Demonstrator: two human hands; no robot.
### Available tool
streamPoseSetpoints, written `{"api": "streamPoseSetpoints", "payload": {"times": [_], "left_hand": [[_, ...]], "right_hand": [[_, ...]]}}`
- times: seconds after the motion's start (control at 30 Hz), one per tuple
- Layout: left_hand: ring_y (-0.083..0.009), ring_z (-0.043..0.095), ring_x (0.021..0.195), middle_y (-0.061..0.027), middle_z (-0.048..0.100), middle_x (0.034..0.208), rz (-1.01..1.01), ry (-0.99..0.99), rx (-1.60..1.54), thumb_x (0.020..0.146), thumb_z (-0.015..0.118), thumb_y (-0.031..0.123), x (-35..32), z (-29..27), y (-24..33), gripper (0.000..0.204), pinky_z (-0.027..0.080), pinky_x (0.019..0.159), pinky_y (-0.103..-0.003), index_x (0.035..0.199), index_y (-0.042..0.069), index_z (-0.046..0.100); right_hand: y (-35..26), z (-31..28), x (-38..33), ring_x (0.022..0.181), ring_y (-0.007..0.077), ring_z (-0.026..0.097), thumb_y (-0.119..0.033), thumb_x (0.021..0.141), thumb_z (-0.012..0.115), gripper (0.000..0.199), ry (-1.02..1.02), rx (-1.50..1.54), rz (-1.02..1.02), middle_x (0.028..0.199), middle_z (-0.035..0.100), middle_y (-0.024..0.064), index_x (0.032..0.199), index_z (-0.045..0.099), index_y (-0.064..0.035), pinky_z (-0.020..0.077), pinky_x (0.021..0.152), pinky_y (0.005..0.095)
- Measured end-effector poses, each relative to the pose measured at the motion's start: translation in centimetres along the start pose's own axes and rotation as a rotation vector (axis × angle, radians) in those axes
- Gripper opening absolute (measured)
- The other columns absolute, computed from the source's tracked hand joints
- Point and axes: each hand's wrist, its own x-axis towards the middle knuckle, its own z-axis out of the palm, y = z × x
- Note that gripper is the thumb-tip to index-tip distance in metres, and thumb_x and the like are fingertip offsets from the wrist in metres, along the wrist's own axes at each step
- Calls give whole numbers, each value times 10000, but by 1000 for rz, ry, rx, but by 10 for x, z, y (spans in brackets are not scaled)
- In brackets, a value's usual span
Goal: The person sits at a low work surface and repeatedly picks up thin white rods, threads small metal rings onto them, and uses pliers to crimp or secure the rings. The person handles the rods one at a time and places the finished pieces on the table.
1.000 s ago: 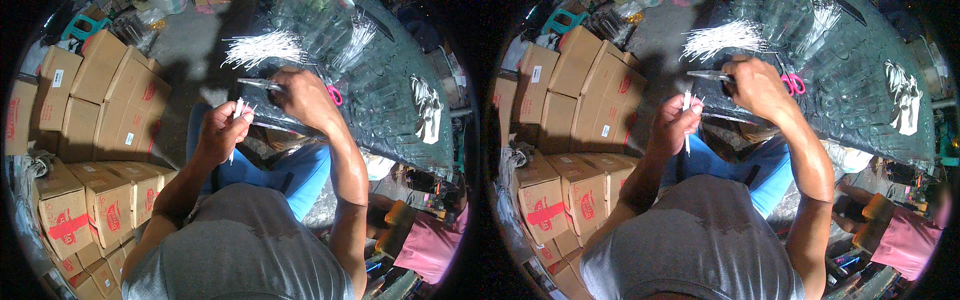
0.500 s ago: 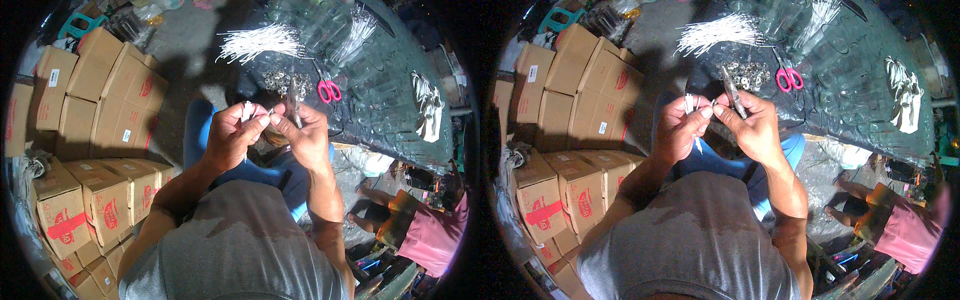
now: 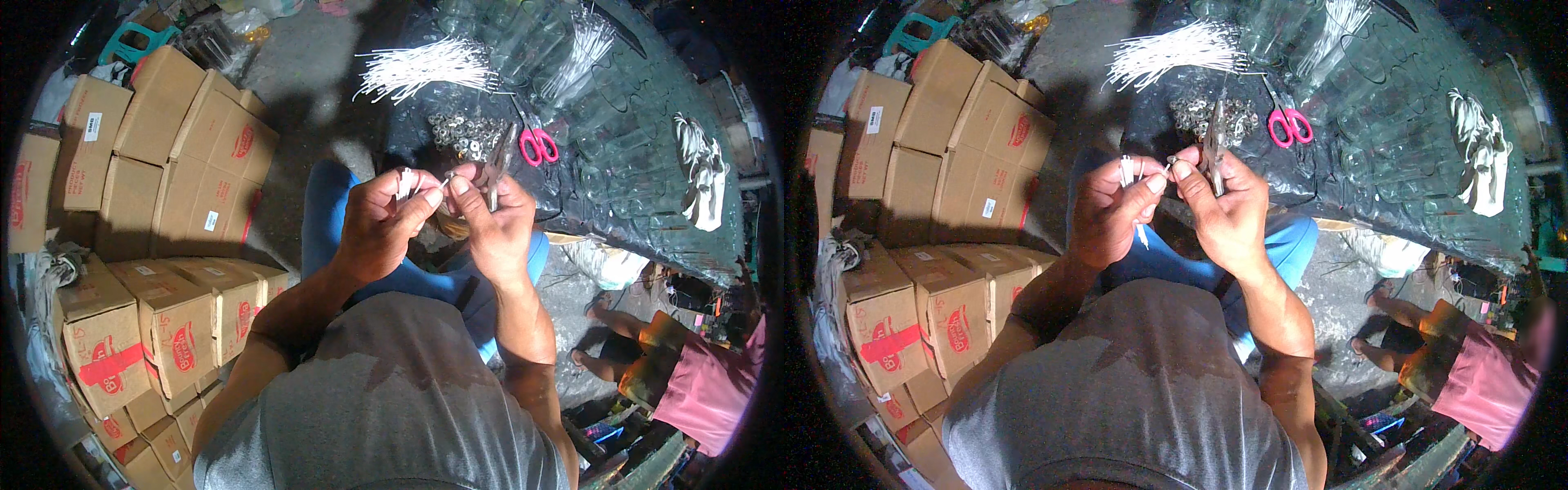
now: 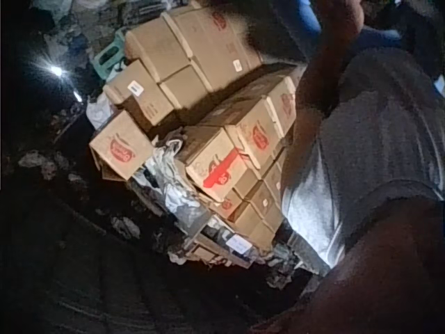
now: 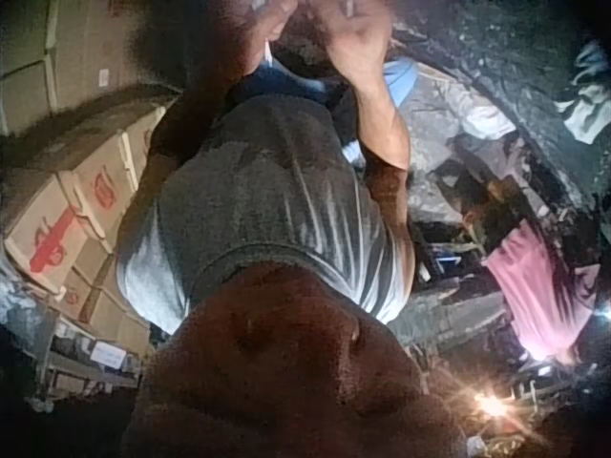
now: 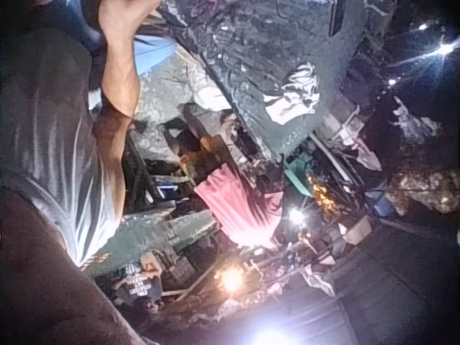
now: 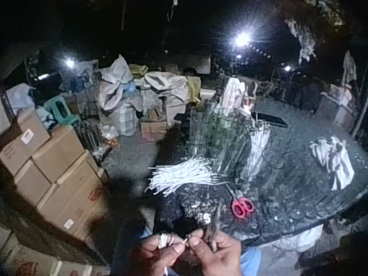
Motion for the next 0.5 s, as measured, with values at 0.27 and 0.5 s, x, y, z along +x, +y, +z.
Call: {"api": "streamPoseSetpoints", "payload": {"times": [0.27,0.5], "left_hand": [[8,450,638,66,605,725,-27,48,59,946,676,94,1,0,1,90,348,535,-202,961,7,694],[-29,437,580,41,549,695,-33,29,185,963,621,134,3,-2,2,162,350,517,-222,996,-19,666]], "right_hand": [[4,0,-2,799,63,601,-51,931,696,87,63,-201,-63,868,698,11,996,686,7,501,714,249],[4,-1,1,720,126,654,-79,899,735,133,47,-460,-252,834,705,99,989,695,10,511,661,280]]}}
